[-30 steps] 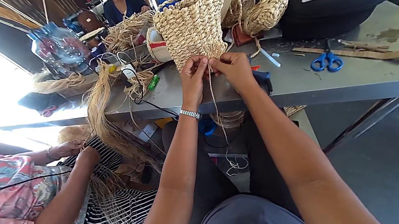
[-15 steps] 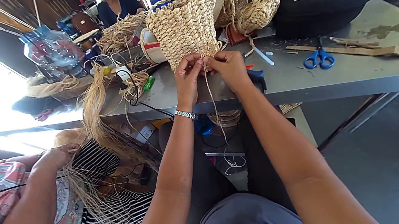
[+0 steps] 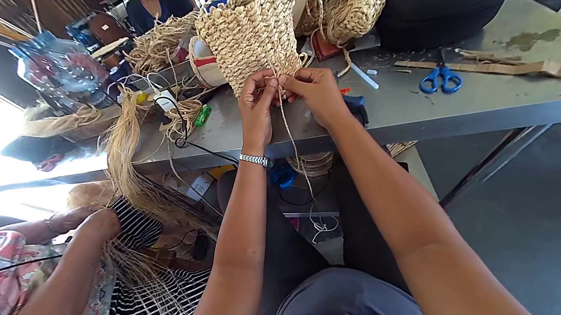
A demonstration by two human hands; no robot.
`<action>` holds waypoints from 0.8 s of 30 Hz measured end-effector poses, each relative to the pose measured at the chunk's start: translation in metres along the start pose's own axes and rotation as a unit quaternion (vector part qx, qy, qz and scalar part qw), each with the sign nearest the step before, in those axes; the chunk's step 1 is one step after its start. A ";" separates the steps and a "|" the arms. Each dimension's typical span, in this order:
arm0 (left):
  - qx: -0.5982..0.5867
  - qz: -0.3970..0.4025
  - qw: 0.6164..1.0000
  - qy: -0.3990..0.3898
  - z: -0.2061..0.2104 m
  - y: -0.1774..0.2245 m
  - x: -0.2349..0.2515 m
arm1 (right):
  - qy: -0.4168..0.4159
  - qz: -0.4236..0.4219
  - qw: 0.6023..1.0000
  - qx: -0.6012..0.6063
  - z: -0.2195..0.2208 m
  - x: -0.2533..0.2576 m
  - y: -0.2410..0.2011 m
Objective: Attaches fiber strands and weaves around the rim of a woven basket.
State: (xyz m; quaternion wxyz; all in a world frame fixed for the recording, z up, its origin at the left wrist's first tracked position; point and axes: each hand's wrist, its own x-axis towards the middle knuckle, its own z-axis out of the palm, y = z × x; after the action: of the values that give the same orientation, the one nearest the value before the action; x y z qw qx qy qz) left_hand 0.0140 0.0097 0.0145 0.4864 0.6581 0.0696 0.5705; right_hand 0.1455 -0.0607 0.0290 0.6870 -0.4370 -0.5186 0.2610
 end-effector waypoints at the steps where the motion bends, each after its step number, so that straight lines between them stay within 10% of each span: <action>1: -0.003 -0.004 1.000 -0.003 0.000 0.000 0.000 | -0.001 0.001 1.000 0.003 0.000 0.000 0.000; 24: -0.065 -0.051 0.996 -0.039 -0.004 0.001 0.001 | -0.024 0.042 0.997 0.060 0.002 -0.001 -0.003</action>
State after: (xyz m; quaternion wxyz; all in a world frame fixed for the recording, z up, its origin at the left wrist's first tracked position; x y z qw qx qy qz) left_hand 0.0108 0.0121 0.0154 0.5585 0.6427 0.0468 0.5223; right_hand 0.1436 -0.0620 0.0314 0.6879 -0.4103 -0.4993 0.3305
